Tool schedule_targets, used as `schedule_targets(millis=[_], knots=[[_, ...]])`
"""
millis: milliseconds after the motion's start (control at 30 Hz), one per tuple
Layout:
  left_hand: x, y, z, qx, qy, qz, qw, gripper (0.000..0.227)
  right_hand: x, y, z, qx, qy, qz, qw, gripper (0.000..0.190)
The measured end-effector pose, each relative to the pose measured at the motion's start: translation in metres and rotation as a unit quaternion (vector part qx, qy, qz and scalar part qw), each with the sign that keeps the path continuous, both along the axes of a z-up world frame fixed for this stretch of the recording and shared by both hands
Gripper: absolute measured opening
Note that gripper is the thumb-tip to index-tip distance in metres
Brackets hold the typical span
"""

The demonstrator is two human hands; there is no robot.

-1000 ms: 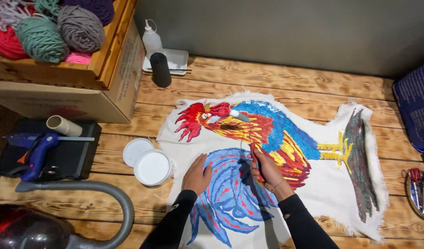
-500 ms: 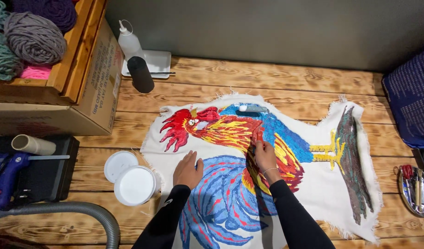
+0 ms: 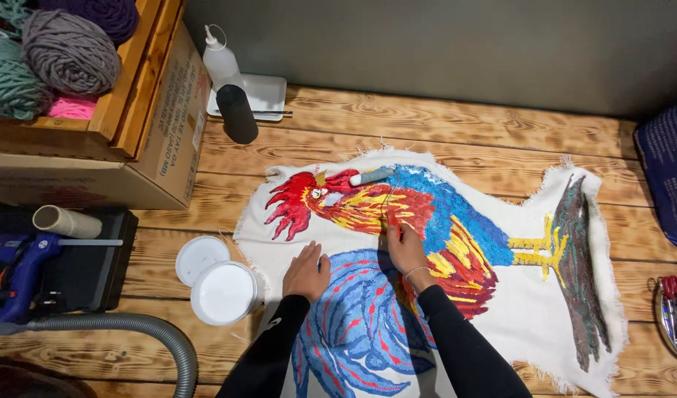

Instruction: The person applies adhesive and presses the backing of a custom tufted rug.

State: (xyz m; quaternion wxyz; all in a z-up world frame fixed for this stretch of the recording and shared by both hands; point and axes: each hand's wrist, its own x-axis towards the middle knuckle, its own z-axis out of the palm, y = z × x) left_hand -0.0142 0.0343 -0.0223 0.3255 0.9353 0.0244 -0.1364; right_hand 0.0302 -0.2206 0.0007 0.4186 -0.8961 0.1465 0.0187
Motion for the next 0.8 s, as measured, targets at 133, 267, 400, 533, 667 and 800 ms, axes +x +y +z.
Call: schedule_targets(millis=[133, 267, 400, 533, 667, 800], knots=[[-0.001, -0.002, -0.002, -0.003, -0.017, 0.006, 1.0, 0.057, 0.004, 0.001, -0.009, -0.022, -0.017, 0.011, 1.0, 0.043], [0.01, -0.017, 0.053, -0.008, -0.076, 0.071, 0.995, 0.047, 0.008, 0.009, -0.011, -0.018, -0.017, 0.018, 1.0, 0.044], [0.063, -0.029, 0.089, -0.029, -0.18, 0.062, 0.981, 0.039, 0.01, 0.023, -0.012, -0.033, -0.01, 0.022, 0.999, 0.044], [0.15, -0.011, 0.115, -0.055, -0.197, 0.025, 0.978, 0.036, 0.009, 0.036, -0.009, -0.012, -0.049, 0.034, 0.998, 0.043], [0.215, 0.03, 0.126, 0.003, -0.168, -0.054, 0.984, 0.041, 0.007, 0.041, -0.001, -0.041, -0.012, 0.044, 0.998, 0.043], [0.262, 0.075, 0.086, 0.12, -0.065, -0.124, 0.983, 0.046, 0.001, 0.044, 0.01, -0.016, -0.054, 0.037, 0.998, 0.041]])
